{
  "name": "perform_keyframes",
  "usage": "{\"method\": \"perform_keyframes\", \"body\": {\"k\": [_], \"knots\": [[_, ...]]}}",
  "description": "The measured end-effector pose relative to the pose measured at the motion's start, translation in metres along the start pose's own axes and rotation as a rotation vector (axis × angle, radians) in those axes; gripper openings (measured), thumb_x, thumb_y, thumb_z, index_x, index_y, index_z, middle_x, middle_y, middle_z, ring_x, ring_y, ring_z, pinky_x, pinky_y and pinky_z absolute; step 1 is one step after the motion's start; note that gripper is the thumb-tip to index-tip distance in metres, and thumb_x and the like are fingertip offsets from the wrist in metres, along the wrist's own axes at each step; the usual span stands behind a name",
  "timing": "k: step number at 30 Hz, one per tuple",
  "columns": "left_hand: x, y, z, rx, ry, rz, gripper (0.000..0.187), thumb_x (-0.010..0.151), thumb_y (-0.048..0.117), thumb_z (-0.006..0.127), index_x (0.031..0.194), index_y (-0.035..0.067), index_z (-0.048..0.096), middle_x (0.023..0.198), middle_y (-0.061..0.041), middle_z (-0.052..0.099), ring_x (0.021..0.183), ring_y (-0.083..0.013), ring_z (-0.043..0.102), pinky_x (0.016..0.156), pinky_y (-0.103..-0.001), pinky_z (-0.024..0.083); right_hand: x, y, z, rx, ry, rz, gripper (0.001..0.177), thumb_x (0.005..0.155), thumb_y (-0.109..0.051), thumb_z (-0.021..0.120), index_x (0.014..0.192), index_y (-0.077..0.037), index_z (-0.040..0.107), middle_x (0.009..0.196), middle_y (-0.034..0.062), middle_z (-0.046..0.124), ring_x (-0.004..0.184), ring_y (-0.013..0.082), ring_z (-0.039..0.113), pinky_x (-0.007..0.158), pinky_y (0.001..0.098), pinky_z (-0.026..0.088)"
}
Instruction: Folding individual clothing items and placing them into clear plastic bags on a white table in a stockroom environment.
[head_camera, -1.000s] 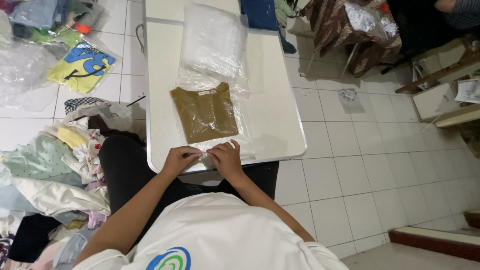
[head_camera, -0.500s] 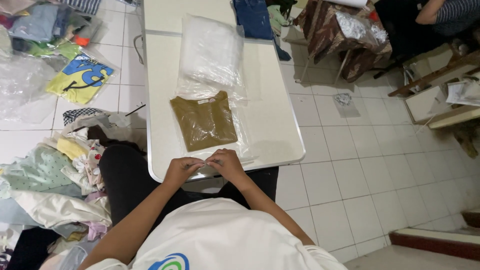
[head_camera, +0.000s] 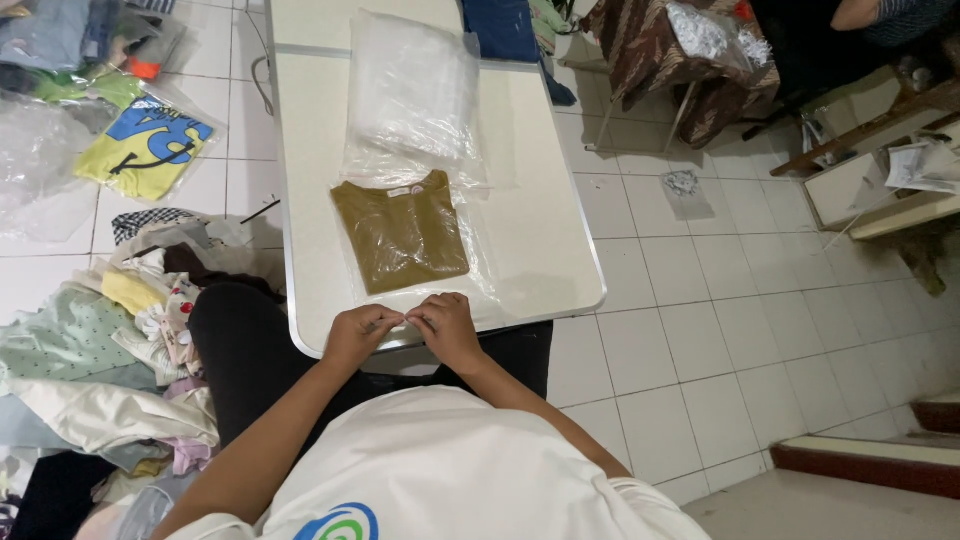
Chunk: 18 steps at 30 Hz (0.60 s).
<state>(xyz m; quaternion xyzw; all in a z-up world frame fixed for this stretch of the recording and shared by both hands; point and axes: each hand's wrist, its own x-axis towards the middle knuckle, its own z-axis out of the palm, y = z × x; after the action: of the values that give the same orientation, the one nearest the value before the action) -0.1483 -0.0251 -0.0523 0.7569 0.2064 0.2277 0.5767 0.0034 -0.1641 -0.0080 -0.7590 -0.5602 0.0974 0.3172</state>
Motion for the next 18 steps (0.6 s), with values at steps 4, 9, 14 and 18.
{"method": "perform_keyframes", "body": {"k": [4,9,14,18], "knots": [[-0.003,0.007,0.001,0.064,0.029,0.023,0.007,0.092,0.009,0.076,0.097,0.01,0.082,0.091,-0.008,0.082,0.092,-0.0275,0.076,0.087,-0.041,0.059,-0.004,0.001,0.004,-0.014,0.029,-0.012,0.008,0.1,-0.019,0.068,0.1,-0.017,0.076,0.087,-0.0011,0.07,0.088,0.0198,0.066,0.105,0.0507,0.038],[0.001,0.013,-0.003,0.039,0.009,0.043,0.007,0.092,0.011,0.077,0.098,0.008,0.081,0.092,-0.011,0.081,0.091,-0.0302,0.076,0.084,-0.043,0.059,-0.007,0.006,0.011,-0.044,0.042,-0.008,0.009,0.101,-0.022,0.067,0.101,-0.018,0.074,0.086,-0.0016,0.067,0.089,0.0193,0.064,0.105,0.0527,0.038],[0.001,0.009,-0.013,0.006,0.065,0.058,0.008,0.091,0.012,0.079,0.098,0.009,0.082,0.093,-0.01,0.082,0.089,-0.0273,0.077,0.083,-0.04,0.06,-0.004,0.003,-0.001,-0.056,0.072,-0.01,0.009,0.102,-0.021,0.066,0.103,-0.017,0.074,0.089,-0.0004,0.067,0.092,0.0203,0.064,0.105,0.0539,0.038],[-0.003,0.014,-0.015,0.022,0.089,0.066,0.009,0.092,0.016,0.079,0.099,0.012,0.082,0.094,-0.006,0.082,0.089,-0.0218,0.076,0.084,-0.037,0.06,-0.001,-0.012,-0.013,-0.056,0.075,-0.068,0.013,0.099,-0.023,0.07,0.109,-0.016,0.073,0.099,0.0009,0.066,0.102,0.0215,0.063,0.105,0.0523,0.038]]}}
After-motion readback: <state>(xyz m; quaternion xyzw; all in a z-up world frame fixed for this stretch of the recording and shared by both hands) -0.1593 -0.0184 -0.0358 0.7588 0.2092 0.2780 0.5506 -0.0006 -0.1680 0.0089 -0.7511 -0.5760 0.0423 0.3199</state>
